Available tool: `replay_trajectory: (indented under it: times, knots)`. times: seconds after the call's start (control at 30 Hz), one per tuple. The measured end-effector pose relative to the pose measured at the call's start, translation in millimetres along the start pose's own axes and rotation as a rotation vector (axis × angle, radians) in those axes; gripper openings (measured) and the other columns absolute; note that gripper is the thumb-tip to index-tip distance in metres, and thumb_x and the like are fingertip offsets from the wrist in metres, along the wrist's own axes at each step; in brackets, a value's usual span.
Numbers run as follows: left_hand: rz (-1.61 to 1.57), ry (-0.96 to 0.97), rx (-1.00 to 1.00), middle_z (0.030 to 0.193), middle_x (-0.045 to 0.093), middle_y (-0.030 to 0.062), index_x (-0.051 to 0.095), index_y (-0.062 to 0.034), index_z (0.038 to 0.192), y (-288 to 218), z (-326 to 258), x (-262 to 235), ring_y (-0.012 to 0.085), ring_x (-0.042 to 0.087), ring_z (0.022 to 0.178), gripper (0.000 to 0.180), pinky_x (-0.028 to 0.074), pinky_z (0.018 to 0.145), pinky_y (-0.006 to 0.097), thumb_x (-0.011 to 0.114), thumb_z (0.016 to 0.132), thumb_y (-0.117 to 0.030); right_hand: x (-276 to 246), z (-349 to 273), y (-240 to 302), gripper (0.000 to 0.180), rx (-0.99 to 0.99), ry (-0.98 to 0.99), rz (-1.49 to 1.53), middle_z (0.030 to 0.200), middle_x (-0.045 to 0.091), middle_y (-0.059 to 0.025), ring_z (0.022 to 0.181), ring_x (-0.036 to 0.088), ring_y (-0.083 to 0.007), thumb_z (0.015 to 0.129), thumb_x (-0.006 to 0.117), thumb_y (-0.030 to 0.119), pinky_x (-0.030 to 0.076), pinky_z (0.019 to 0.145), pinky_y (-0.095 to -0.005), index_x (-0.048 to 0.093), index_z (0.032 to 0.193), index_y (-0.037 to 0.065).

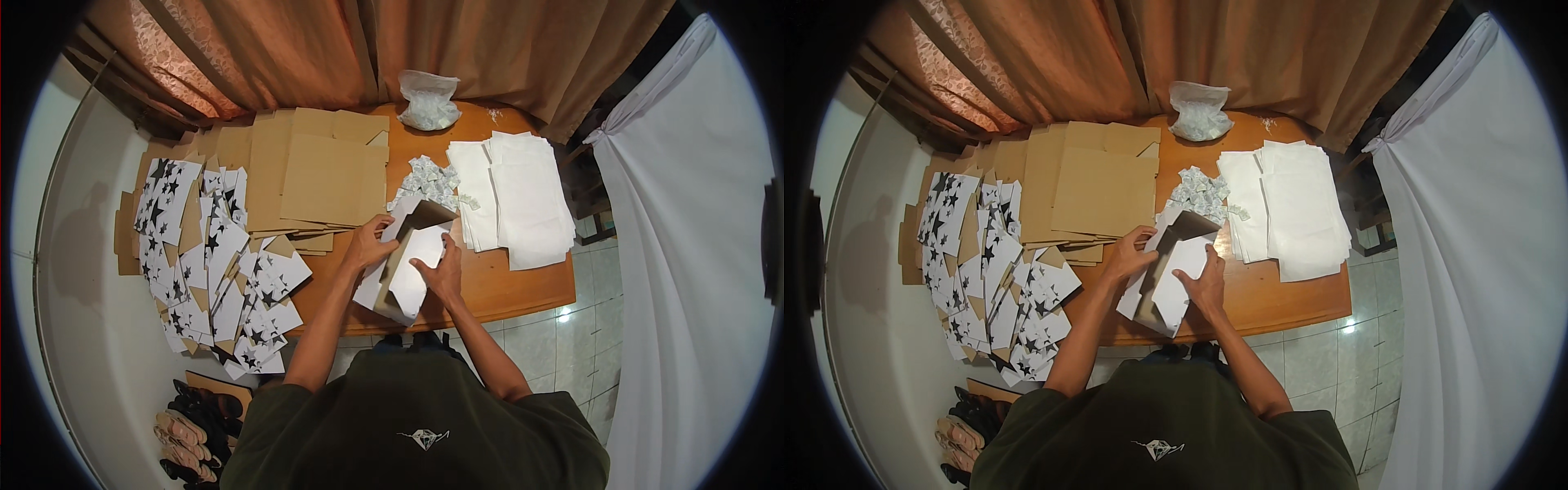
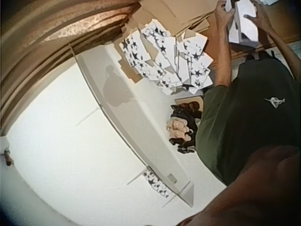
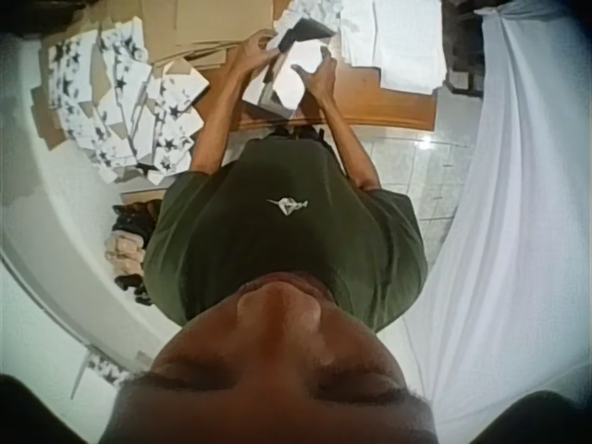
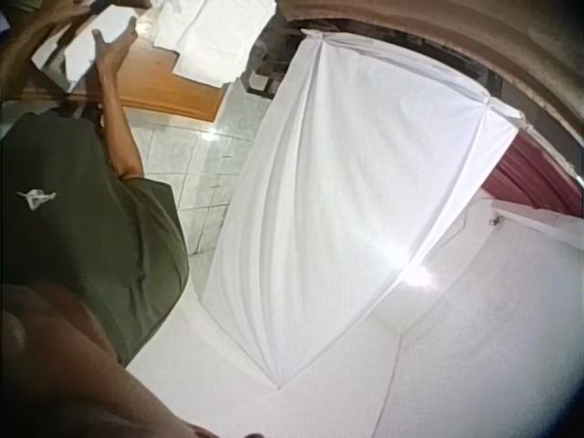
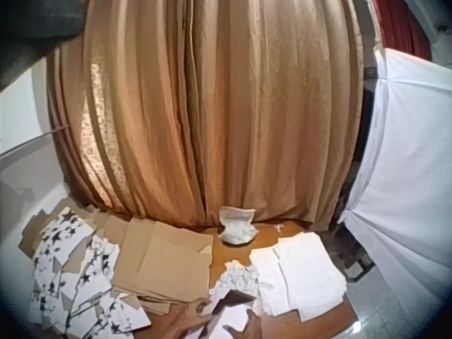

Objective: Assembling cardboard shoe boxes and lining them with wrapping paper.

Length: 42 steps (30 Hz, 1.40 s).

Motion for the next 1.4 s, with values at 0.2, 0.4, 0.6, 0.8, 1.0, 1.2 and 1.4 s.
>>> replay_trajectory:
  times: [0.2, 0.4, 0.6, 0.8, 1.0, 1.2, 1.4]
  knots:
    - [0.175, -0.036, 0.044, 0.125, 0.066, 0.0226, 0.066, -0.0009, 0.122, -11.4, -12.9, 13.5, 0.0371, 0.063, 0.118, 0.058, 0.048, 0.103, 0.042, 0.082, 0.073, -0.026, 2.9, -4.5, -3.9, 0.109, 0.004, -0.027, 0.109, 0.130, 0.049, -0.0262, 0.119, 0.056, -0.0413, 0.070, 0.092, 0.040, 0.048, 0.100, -0.0478, 0.029, 0.149, -0.001]
    - [0.199, -0.125, 0.132, 0.124, 0.066, 0.0203, 0.066, -0.0027, 0.124, -13.0, -26.1, 22.0, 0.0369, 0.061, 0.119, 0.062, 0.047, 0.104, 0.043, 0.088, 0.073, -0.031, 11.3, -20.8, -10.9, 0.110, -0.050, -0.026, 0.042, 0.134, 0.044, -0.0260, 0.122, 0.054, -0.0423, 0.072, 0.090, 0.040, 0.049, 0.100, -0.0477, 0.025, 0.151, -0.002]
    - [0.153, -0.077, 0.105, 0.125, 0.065, 0.0208, 0.065, -0.0013, 0.124, -12.6, -20.5, 16.4, 0.0356, 0.062, 0.119, 0.058, 0.049, 0.103, 0.042, 0.087, 0.075, -0.026, 4.0, -26.3, 3.6, 0.089, -0.171, -0.171, -0.205, 0.124, 0.047, -0.0248, 0.111, 0.055, -0.0411, 0.080, 0.084, 0.041, 0.047, 0.098, -0.0454, 0.038, 0.142, -0.004]
    - [0.096, -0.004, 0.011, 0.126, 0.066, 0.0187, 0.064, -0.0040, 0.127, 22.2, -15.0, 8.8, 0.0321, 0.064, 0.116, 0.058, 0.050, 0.100, 0.040, 0.085, 0.079, -0.028, -3.4, -45.1, 44.3, 0.067, -0.374, 0.461, -0.018, 0.115, 0.055, -0.0183, 0.109, 0.054, -0.0354, 0.082, 0.078, 0.053, 0.043, 0.098, -0.0468, 0.062, 0.122, 0.001]
    - [0.152, 0.018, 0.104, 0.133, 0.063, 0.0187, 0.062, -0.0064, 0.131, 28.4, -16.1, 14.4, 0.0331, 0.061, 0.121, 0.060, 0.047, 0.104, 0.041, 0.083, 0.080, -0.030, 23.6, -68.0, 42.9, 0.069, -0.561, 0.593, -0.301, 0.122, 0.055, -0.0189, 0.117, 0.050, -0.0378, 0.081, 0.073, 0.062, 0.039, 0.101, -0.0521, 0.066, 0.122, 0.007]
    - [0.234, 0.138, 0.157, 0.137, 0.059, 0.0179, 0.048, -0.0145, 0.149, 33.7, -28.6, 5.3, 0.0324, 0.058, 0.125, 0.077, 0.044, 0.108, 0.040, 0.079, 0.080, -0.027, 28.1, -70.6, 51.3, 0.054, -0.621, 0.499, -0.366, 0.128, 0.053, -0.0205, 0.121, 0.046, -0.0380, 0.092, 0.064, 0.052, 0.035, 0.104, -0.0534, 0.064, 0.123, 0.007]
    - [-0.085, 0.271, -0.114, 0.144, 0.057, 0.0173, 0.045, -0.0243, 0.153, 26.1, -39.4, -0.6, 0.0311, 0.057, 0.128, 0.090, 0.044, 0.109, 0.038, 0.072, 0.070, -0.007, 11.4, -46.9, 46.9, 0.063, -0.581, 0.195, -0.384, 0.135, 0.048, -0.0225, 0.123, 0.043, -0.0408, 0.087, 0.073, 0.045, 0.034, 0.103, -0.0544, 0.058, 0.135, 0.007]
Point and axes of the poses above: each hand's wrist, its own z-axis towards the middle knuckle, its own x-axis out of the palm, y = z × x, the point moved 5 cm from there along z, towards the middle knuckle
